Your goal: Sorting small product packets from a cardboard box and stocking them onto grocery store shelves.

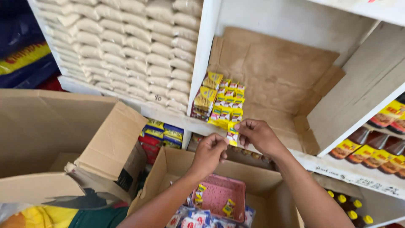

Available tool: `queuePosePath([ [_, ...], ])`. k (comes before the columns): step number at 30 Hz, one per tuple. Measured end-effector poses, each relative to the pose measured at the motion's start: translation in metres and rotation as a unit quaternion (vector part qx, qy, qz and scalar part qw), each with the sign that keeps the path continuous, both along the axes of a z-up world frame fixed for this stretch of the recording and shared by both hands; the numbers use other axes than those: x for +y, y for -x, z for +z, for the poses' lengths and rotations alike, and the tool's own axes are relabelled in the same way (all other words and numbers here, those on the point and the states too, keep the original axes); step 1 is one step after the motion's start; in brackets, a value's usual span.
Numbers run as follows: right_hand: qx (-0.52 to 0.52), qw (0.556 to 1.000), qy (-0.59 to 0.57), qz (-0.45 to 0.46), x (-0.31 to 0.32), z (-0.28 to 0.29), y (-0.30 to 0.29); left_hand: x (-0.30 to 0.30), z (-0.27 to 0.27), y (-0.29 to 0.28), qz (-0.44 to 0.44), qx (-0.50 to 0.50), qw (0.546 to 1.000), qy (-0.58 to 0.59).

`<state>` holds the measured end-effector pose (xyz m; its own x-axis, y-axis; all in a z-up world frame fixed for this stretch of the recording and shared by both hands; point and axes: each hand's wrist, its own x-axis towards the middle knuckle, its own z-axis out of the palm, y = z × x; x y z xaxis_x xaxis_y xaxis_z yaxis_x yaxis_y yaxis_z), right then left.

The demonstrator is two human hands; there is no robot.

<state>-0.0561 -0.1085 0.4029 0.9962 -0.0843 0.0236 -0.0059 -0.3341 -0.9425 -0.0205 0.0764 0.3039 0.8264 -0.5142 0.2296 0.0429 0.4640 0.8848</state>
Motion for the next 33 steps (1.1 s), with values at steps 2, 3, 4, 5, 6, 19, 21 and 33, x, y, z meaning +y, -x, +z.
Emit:
queuePosePath([
  [2,-0.018,0.999,0.028,-0.004,-0.008,0.010,-0.028,-0.013,0.017,-0.021,0.040,0.015,0.999,-0.007],
  [3,-0.027,0.998,0.051,-0.010,-0.013,0.014,-0.042,-0.020,0.024,-0.031,0.077,0.040,0.996,-0.017],
  [4,-0.034,0.998,0.054,-0.008,-0.012,0.022,-0.054,-0.026,0.028,-0.043,0.079,0.034,0.996,-0.013],
  [5,-0.042,0.995,0.088,-0.028,-0.012,0.027,-0.065,-0.031,0.029,-0.052,0.082,0.042,0.996,-0.001],
  [6,-0.050,0.990,0.121,-0.049,-0.012,0.032,-0.076,-0.038,0.031,-0.063,0.085,0.050,0.995,0.010],
  [19,-0.078,0.947,0.294,-0.104,-0.048,0.000,-0.187,-0.039,0.030,-0.070,0.044,0.125,0.989,0.065],
  [21,-0.135,0.917,0.361,-0.100,-0.051,-0.006,-0.191,-0.036,0.032,-0.064,0.026,0.113,0.991,0.072],
  [33,-0.114,0.912,0.371,-0.135,-0.016,0.018,-0.168,-0.035,0.032,-0.056,0.027,0.103,0.993,0.053],
])
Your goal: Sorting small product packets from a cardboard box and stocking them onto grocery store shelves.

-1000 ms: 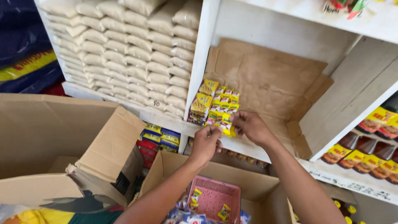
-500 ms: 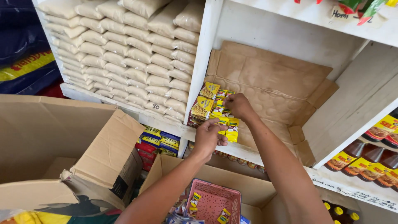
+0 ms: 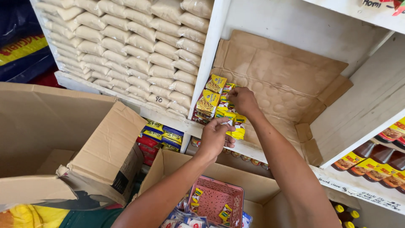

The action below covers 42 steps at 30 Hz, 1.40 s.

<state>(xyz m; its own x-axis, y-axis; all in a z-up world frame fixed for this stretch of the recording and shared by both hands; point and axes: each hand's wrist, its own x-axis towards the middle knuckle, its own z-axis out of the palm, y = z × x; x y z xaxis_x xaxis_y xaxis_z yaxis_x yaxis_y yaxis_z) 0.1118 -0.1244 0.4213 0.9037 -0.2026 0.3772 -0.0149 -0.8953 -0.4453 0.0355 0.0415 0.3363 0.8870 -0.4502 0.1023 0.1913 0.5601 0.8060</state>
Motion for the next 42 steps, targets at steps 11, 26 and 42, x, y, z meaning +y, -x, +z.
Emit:
queuePosePath([
  [11,0.060,0.984,-0.082,0.150,0.025,0.035,0.120,0.030,-0.023,0.020,-0.028,-0.031,0.998,-0.042],
  [26,0.350,0.900,-0.044,0.256,-0.047,-0.191,0.163,-0.023,-0.195,0.029,-0.053,-0.253,0.904,-0.340],
  [42,0.442,0.844,0.174,0.251,-0.043,-0.404,0.177,-0.058,-0.412,0.058,-0.226,-0.291,0.701,-0.611],
])
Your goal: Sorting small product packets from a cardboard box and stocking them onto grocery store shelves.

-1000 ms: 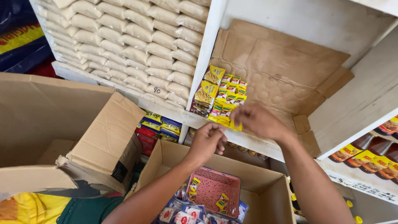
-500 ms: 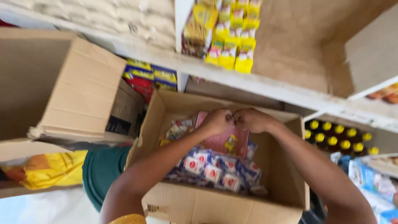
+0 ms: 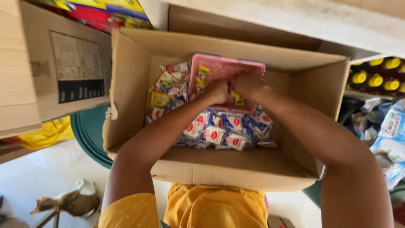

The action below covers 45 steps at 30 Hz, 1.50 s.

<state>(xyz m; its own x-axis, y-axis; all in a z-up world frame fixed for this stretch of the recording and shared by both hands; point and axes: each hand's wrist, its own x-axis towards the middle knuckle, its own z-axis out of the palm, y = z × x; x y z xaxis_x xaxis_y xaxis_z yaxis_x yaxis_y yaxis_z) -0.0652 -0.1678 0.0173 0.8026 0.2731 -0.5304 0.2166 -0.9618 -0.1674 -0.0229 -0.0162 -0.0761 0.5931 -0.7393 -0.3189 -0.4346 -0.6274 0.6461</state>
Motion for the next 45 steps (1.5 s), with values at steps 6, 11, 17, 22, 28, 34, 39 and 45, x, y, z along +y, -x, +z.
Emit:
queuePosePath([
  [6,-0.124,0.991,0.038,0.020,0.017,-0.026,0.016,0.007,-0.019,0.009,-0.013,0.058,0.998,-0.006],
  [11,-0.174,0.979,0.077,0.077,0.012,-0.031,0.018,0.009,-0.027,0.007,0.014,0.072,0.997,-0.018],
  [17,-0.076,0.997,-0.008,-0.028,-0.008,-0.039,0.003,0.010,-0.026,0.005,0.068,0.099,0.993,-0.014],
  [22,-0.067,0.984,-0.133,-0.099,-0.020,-0.033,-0.022,0.016,-0.020,-0.006,0.119,0.202,0.967,0.103],
  [28,-0.052,0.960,-0.215,-0.171,-0.020,-0.015,-0.023,0.024,0.010,-0.010,0.236,0.528,0.803,0.146],
  [34,-0.059,0.988,-0.130,-0.055,-0.022,0.002,-0.028,0.029,0.050,-0.012,0.210,0.486,0.842,0.102],
  [39,0.053,0.938,-0.207,-0.274,0.003,0.100,-0.030,0.042,0.097,-0.017,0.203,0.531,0.815,0.113],
  [45,-0.018,0.917,-0.294,-0.269,0.017,0.152,-0.018,0.088,0.157,-0.010,0.202,0.441,0.850,0.203],
])
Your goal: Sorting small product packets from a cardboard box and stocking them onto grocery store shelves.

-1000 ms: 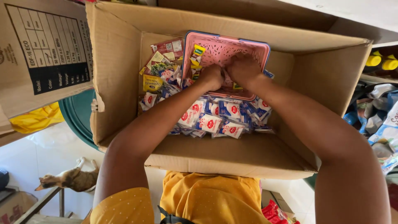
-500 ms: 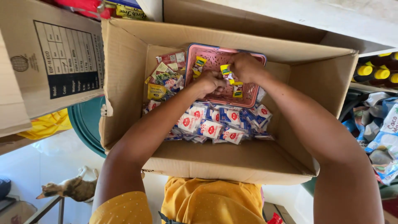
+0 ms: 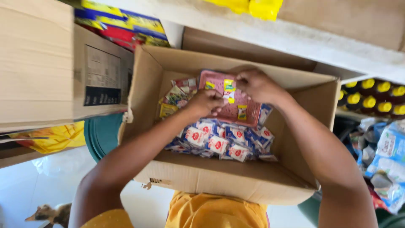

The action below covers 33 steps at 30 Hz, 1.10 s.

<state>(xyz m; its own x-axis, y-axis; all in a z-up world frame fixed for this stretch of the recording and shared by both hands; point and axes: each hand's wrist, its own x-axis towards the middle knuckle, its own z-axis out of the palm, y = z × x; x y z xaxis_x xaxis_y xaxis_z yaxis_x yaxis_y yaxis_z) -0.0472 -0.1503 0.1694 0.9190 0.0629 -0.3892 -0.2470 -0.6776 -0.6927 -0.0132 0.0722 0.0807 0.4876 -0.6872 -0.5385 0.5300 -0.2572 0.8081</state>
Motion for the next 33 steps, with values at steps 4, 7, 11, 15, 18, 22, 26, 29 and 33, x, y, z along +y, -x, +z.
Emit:
queuePosePath([
  [4,0.040,0.998,-0.043,-0.032,0.013,0.055,0.015,0.023,0.033,0.022,0.054,-0.086,0.995,0.016],
  [7,-0.052,0.997,-0.053,-0.008,0.014,0.099,0.023,0.023,0.056,0.021,0.083,-0.112,0.983,0.121],
  [11,-0.046,0.995,-0.085,-0.019,0.011,0.165,0.029,0.018,0.122,0.028,0.097,-0.207,0.956,0.183],
  [15,-0.080,0.995,-0.051,-0.033,0.008,0.242,0.017,0.005,0.206,0.018,0.136,-0.208,0.939,0.238],
  [18,-0.184,0.982,-0.015,-0.024,0.001,0.274,-0.010,-0.014,0.247,-0.005,0.198,-0.235,0.922,0.234],
  [22,-0.212,0.974,-0.003,-0.077,-0.004,0.285,-0.061,-0.041,0.262,-0.043,0.231,-0.166,0.918,0.275],
  [26,-0.214,0.966,-0.040,-0.136,-0.021,0.272,-0.112,-0.052,0.264,-0.063,0.243,-0.126,0.915,0.295],
  [29,-0.265,0.956,0.028,-0.125,-0.036,0.252,-0.144,-0.056,0.258,-0.071,0.249,-0.101,0.912,0.309],
  [33,-0.320,0.932,0.109,-0.126,-0.045,0.232,-0.172,-0.056,0.259,-0.076,0.249,-0.075,0.910,0.321],
])
